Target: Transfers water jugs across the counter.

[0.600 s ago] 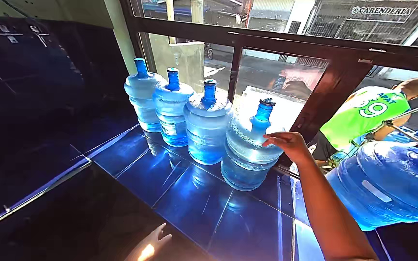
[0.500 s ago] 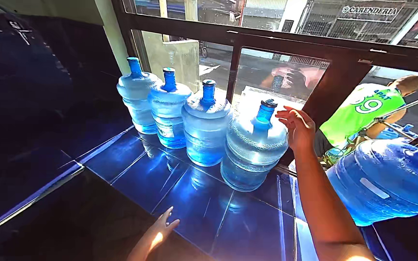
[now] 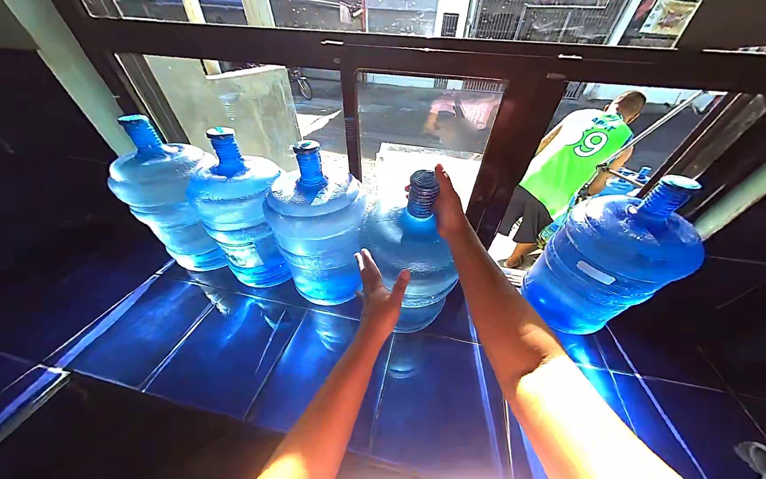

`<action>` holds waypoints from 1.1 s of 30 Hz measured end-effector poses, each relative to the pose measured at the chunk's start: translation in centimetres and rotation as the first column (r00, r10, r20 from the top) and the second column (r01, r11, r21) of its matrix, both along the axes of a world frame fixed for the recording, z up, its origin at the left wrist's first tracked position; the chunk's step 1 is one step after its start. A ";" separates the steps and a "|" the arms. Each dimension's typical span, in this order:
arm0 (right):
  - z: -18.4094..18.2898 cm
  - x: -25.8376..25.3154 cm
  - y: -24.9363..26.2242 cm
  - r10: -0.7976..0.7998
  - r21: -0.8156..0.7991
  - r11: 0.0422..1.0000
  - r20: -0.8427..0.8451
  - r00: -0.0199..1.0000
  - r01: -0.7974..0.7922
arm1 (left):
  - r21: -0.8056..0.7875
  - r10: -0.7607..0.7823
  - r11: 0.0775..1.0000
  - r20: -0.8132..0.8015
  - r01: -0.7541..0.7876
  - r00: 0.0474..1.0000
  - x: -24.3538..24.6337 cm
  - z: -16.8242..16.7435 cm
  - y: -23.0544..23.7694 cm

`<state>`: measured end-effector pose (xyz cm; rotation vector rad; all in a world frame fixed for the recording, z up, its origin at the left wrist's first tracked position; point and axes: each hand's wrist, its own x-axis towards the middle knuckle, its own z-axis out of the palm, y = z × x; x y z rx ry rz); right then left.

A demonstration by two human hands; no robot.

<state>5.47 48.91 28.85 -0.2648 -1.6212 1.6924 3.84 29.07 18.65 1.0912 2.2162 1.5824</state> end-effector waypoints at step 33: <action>-1.9 21.2 -1.4 0.431 0.607 0.704 0.050 0.901 -0.370 | 0.326 0.204 0.936 -0.207 -0.129 0.957 12.6 -3.3 -0.1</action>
